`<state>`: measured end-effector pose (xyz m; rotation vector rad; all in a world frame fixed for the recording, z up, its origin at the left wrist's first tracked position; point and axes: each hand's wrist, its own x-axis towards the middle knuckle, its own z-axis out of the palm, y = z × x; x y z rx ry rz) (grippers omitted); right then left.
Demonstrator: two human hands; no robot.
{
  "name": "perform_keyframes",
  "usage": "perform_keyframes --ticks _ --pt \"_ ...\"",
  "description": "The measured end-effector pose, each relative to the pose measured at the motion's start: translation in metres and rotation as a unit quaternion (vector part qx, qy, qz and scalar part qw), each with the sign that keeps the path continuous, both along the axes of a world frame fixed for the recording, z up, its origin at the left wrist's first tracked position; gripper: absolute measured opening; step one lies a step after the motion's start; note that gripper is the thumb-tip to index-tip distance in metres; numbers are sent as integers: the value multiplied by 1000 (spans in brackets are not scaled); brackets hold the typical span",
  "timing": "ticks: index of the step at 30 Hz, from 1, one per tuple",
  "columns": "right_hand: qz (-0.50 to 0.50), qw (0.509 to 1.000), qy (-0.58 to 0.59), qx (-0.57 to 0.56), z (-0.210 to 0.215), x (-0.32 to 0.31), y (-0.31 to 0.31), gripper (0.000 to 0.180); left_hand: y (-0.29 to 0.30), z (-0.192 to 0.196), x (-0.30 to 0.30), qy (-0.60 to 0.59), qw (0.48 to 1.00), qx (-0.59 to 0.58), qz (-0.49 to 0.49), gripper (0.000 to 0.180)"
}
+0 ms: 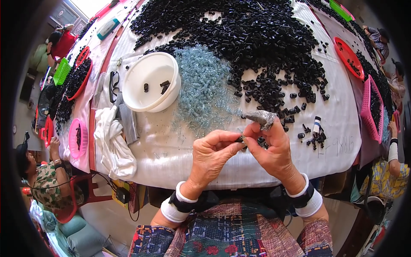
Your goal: Assembling and sorting small plastic components on a table in a manufacturing environment.
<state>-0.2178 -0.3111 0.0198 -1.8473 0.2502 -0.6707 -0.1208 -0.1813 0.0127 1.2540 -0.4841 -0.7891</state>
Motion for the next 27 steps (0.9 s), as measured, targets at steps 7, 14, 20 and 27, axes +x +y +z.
perform_keyframes --ticks 7,14,20,27 --pt "-38 995 -1 -98 7 -2 3 34 3 -3 2 41 999 19 -10 19" --pt "-22 998 2 -54 -1 0 6 39 6 -5 4 66 998 17 -15 19" --pt "-21 994 27 -107 1 2 8 37 8 -8 6 58 998 -3 -11 20" --pt "-39 999 8 -11 -3 2 7 30 11 -7 7 75 997 5 -22 20"
